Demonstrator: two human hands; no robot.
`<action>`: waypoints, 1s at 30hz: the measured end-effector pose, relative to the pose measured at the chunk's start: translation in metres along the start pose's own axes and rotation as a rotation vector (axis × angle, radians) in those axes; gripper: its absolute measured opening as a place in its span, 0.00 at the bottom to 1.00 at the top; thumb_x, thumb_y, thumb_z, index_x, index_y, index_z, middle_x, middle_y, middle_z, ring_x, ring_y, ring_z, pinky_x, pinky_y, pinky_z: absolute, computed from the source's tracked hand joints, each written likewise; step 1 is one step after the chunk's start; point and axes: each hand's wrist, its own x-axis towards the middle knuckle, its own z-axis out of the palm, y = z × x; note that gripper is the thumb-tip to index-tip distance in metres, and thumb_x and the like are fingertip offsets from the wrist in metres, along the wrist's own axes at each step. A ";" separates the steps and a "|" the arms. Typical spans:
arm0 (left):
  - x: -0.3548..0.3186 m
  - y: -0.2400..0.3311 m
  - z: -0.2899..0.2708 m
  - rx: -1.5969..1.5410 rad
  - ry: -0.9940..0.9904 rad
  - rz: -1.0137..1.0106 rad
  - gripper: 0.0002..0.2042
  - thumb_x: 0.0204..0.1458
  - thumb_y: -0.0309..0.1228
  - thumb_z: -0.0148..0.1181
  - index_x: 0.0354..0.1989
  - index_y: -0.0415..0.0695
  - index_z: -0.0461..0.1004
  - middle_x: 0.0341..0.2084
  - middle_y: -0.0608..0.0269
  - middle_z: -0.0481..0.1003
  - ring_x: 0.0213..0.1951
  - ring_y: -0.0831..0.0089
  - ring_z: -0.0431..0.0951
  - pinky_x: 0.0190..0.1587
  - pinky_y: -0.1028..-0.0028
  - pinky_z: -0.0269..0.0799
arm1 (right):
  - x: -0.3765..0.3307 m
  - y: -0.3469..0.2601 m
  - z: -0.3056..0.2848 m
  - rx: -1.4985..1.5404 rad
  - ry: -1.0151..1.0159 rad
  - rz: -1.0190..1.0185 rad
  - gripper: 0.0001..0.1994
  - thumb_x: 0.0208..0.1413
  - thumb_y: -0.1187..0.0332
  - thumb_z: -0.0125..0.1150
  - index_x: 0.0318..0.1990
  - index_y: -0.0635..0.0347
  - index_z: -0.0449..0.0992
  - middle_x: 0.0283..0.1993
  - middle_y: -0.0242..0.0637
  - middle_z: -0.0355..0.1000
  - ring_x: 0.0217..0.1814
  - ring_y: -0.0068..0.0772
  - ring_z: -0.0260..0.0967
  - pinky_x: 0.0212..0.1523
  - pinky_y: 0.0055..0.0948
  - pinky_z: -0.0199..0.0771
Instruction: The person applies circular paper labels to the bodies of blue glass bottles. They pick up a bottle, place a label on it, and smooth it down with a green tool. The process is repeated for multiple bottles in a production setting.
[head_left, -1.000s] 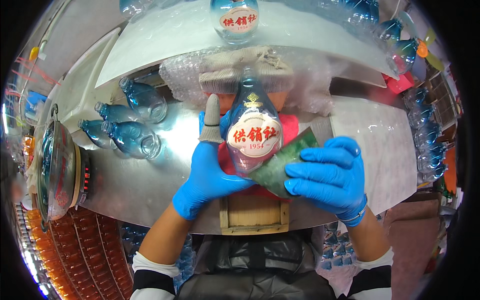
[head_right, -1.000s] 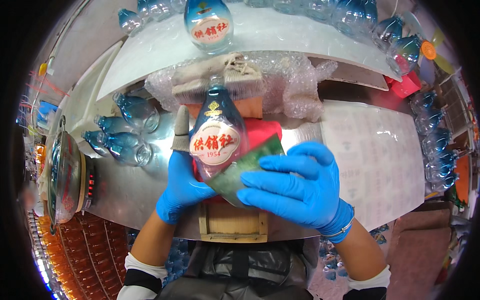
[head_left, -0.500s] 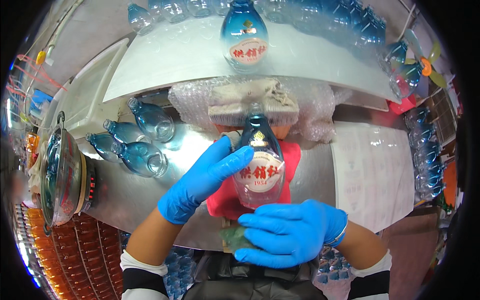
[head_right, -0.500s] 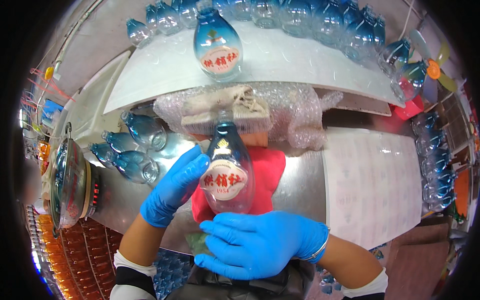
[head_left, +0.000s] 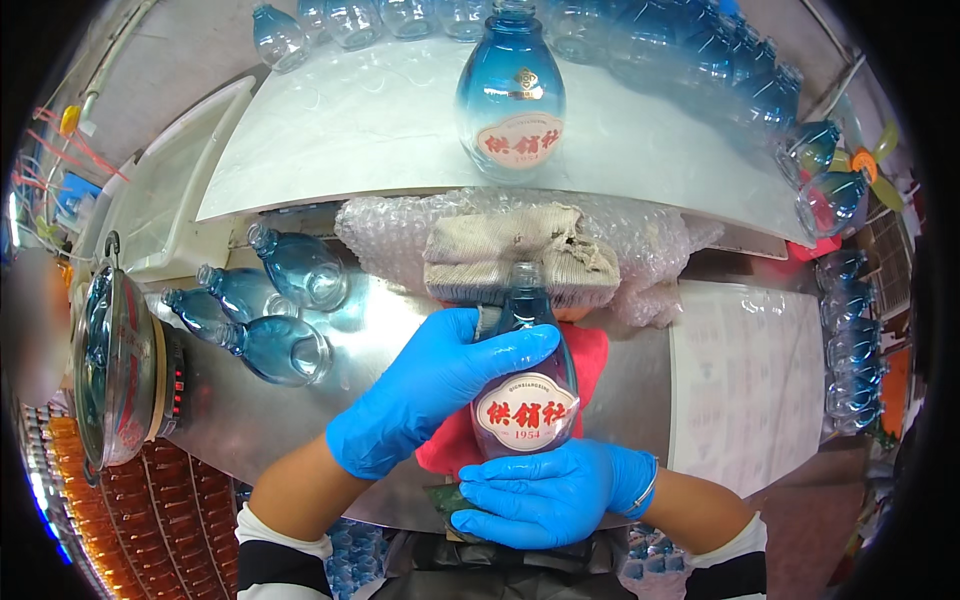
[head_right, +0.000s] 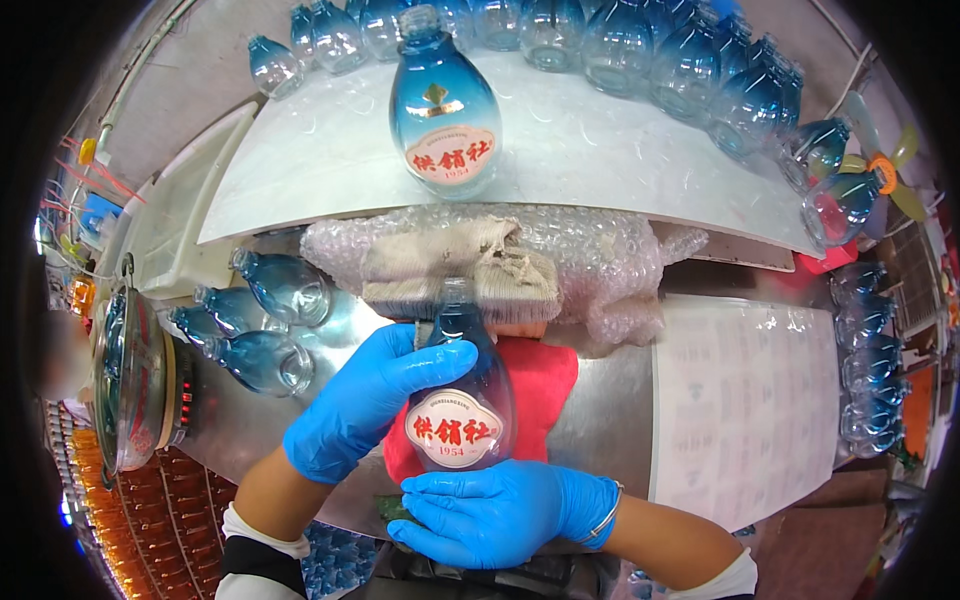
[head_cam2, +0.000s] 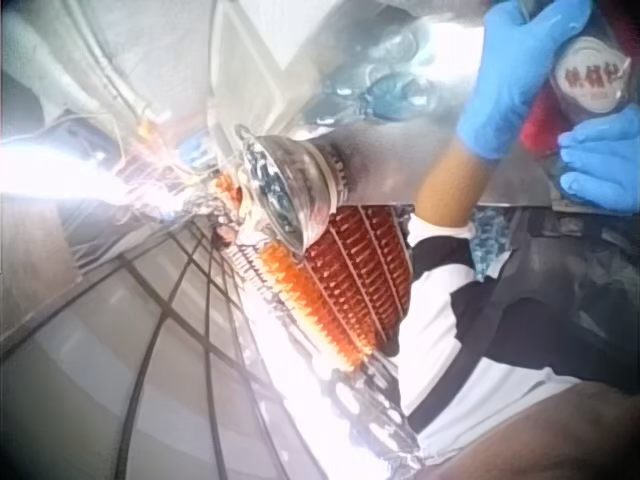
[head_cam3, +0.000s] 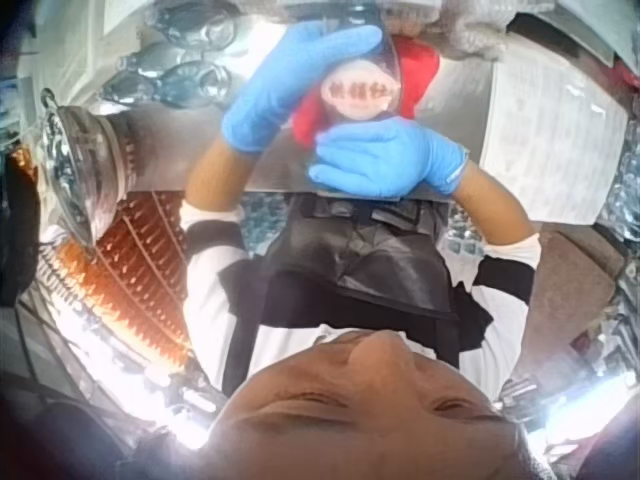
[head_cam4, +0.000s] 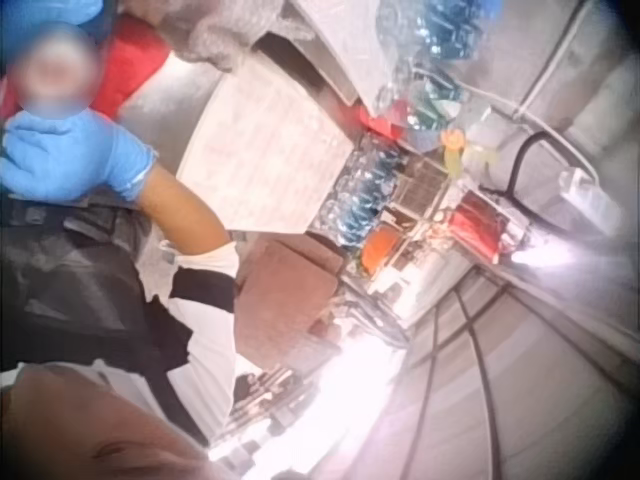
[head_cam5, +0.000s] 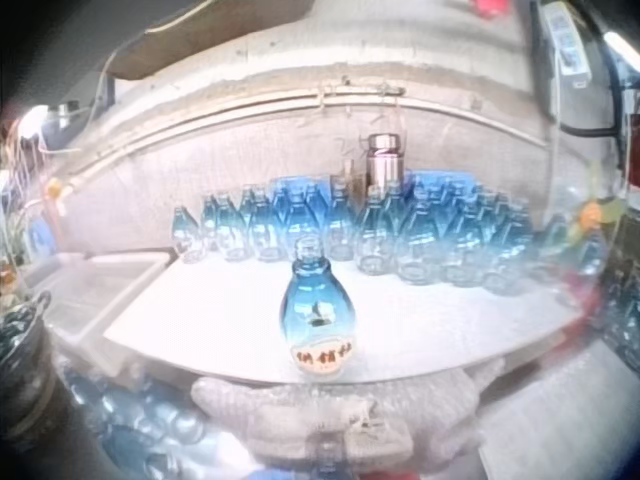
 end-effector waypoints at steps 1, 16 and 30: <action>0.001 0.000 0.000 0.001 0.012 -0.003 0.14 0.49 0.35 0.59 0.39 0.38 0.74 0.32 0.63 0.76 0.33 0.77 0.75 0.38 0.77 0.71 | 0.000 0.000 0.000 0.000 -0.002 -0.005 0.16 0.49 0.72 0.52 0.47 0.65 0.71 0.45 0.43 0.71 0.48 0.36 0.70 0.53 0.29 0.69; -0.007 -0.019 -0.010 0.056 -0.079 0.200 0.20 0.54 0.39 0.52 0.49 0.36 0.66 0.42 0.59 0.71 0.43 0.73 0.72 0.47 0.74 0.68 | 0.003 0.001 -0.004 0.058 -0.024 0.024 0.18 0.46 0.71 0.53 0.47 0.65 0.70 0.41 0.41 0.72 0.47 0.35 0.70 0.53 0.29 0.68; -0.014 -0.024 -0.015 -0.204 -0.226 0.277 0.33 0.48 0.42 0.59 0.58 0.36 0.55 0.52 0.52 0.64 0.53 0.67 0.65 0.55 0.69 0.61 | 0.016 -0.012 -0.047 0.311 0.095 0.431 0.15 0.43 0.67 0.61 0.42 0.55 0.76 0.33 0.36 0.74 0.36 0.35 0.72 0.40 0.27 0.73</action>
